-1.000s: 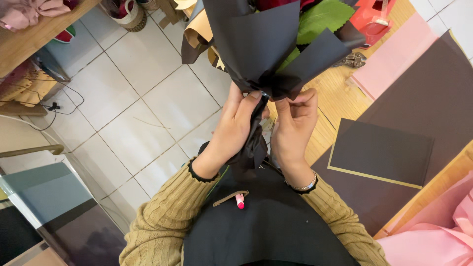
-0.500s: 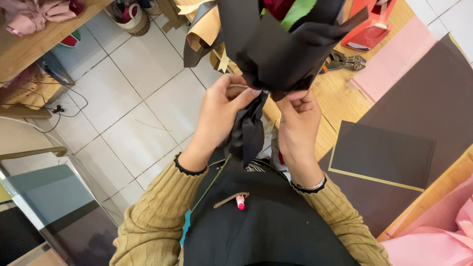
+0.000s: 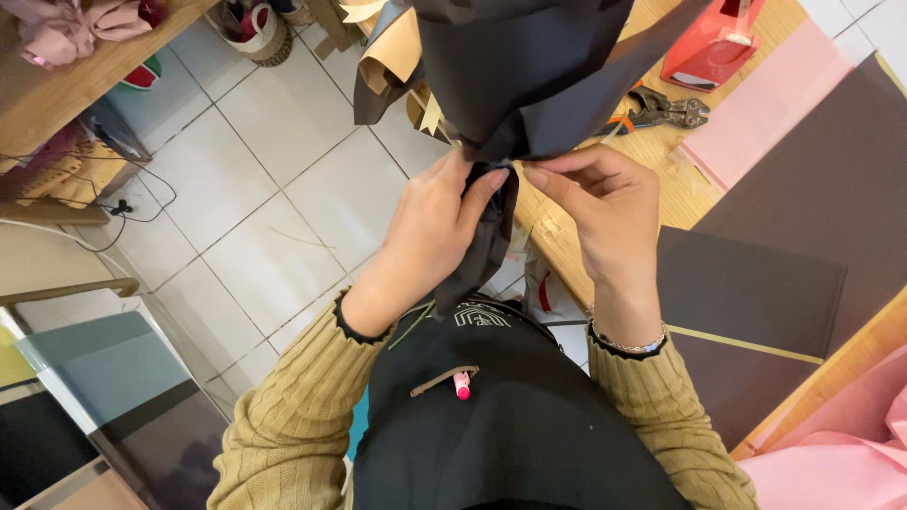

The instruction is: The person wraps a red rose in black paper, secures the paper with tape, and trims the stem using shears at a design station.

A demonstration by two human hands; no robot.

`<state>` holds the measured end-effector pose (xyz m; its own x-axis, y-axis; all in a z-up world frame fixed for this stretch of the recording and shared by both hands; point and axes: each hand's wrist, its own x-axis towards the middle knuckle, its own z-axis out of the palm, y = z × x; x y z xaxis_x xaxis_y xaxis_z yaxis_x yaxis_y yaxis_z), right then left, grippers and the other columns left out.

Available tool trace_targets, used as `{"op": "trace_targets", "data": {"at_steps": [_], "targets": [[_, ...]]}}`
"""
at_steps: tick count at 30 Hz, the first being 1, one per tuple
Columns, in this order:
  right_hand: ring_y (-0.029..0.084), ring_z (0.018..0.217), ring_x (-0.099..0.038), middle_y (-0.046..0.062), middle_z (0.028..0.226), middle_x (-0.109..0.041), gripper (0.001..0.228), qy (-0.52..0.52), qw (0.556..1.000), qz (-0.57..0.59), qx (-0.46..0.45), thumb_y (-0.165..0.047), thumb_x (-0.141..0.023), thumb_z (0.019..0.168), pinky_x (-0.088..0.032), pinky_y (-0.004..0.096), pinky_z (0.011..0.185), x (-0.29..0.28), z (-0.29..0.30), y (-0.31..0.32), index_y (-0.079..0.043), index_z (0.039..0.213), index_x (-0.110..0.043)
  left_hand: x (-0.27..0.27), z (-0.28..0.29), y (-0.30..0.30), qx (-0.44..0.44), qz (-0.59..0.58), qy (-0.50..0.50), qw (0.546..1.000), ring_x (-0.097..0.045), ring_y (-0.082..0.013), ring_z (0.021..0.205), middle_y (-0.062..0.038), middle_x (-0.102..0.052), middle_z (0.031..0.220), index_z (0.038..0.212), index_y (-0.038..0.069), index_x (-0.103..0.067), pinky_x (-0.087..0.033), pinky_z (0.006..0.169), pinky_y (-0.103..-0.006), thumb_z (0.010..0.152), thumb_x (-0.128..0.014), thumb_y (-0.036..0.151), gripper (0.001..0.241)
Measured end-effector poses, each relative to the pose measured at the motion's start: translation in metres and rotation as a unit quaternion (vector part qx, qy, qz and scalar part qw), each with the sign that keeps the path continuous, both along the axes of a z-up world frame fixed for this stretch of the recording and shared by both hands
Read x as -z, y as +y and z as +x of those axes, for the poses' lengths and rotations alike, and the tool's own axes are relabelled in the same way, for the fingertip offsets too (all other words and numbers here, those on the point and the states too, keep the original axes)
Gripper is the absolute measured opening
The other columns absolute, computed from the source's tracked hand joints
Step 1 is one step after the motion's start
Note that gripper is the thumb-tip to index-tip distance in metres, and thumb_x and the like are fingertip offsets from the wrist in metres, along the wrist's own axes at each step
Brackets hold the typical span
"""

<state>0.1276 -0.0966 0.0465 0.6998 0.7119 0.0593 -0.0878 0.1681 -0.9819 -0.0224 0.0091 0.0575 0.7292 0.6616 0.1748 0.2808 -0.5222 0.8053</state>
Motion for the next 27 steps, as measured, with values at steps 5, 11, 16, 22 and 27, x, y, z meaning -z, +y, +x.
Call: {"op": "trace_targets", "data": {"at_steps": [5, 11, 16, 22, 27], "targets": [[0.015, 0.083, -0.069, 0.016, 0.087, -0.071, 0.019, -0.042, 0.999, 0.009, -0.023, 0.003, -0.09, 0.079, -0.057, 0.026, 0.079, -0.001, -0.002, -0.004, 0.002, 0.088, -0.073, -0.002, 0.004, -0.013, -0.029, -0.032, -0.038, 0.998, -0.069, -0.0443, 0.091, -0.019, -0.063, 0.085, 0.108, 0.0, -0.062, -0.058, 0.072, -0.0447, 0.109, -0.05, 0.03, 0.033], [0.024, 0.097, -0.073, 0.019, 0.095, -0.072, 0.015, -0.045, 0.998, 0.043, -0.018, 0.005, -0.082, 0.085, -0.056, 0.032, 0.093, -0.009, -0.015, -0.006, 0.004, 0.091, -0.068, -0.006, 0.0, -0.017, -0.02, -0.081, -0.075, 0.994, -0.068, -0.046, 0.091, -0.021, -0.062, 0.081, 0.096, 0.003, -0.062, -0.055, 0.07, -0.0438, 0.109, -0.05, 0.026, 0.03], [0.026, 0.107, -0.07, 0.021, 0.103, -0.072, 0.011, -0.132, 0.989, 0.058, -0.018, 0.008, -0.073, 0.094, -0.052, 0.037, 0.099, -0.02, -0.014, -0.006, 0.006, 0.095, -0.062, 0.008, -0.002, -0.014, 0.003, -0.108, -0.103, 0.989, -0.07, -0.0433, 0.096, -0.019, -0.068, 0.086, 0.099, 0.006, -0.067, -0.057, 0.075, -0.041, 0.109, -0.052, 0.026, 0.027], [0.029, 0.1, -0.069, 0.023, 0.099, -0.07, 0.011, -0.25, 0.966, 0.058, 0.022, 0.013, -0.072, 0.095, -0.053, 0.041, 0.091, -0.027, -0.025, -0.003, 0.009, 0.094, -0.061, 0.022, -0.005, -0.014, 0.008, -0.147, -0.136, 0.98, -0.073, -0.0348, 0.098, -0.019, -0.069, 0.084, 0.098, 0.004, -0.068, -0.056, 0.077, -0.0414, 0.107, -0.055, 0.021, 0.023], [0.032, 0.096, -0.064, 0.023, 0.103, -0.063, 0.015, -0.356, 0.93, 0.047, 0.079, 0.011, -0.076, 0.093, -0.053, 0.043, 0.085, -0.034, -0.025, -0.002, 0.007, 0.089, -0.062, 0.028, -0.003, -0.018, 0.004, -0.179, -0.158, 0.971, -0.063, -0.0109, 0.097, -0.016, -0.07, 0.086, 0.103, 0.004, -0.07, -0.056, 0.079, -0.0409, 0.108, -0.055, 0.021, 0.024]]}}
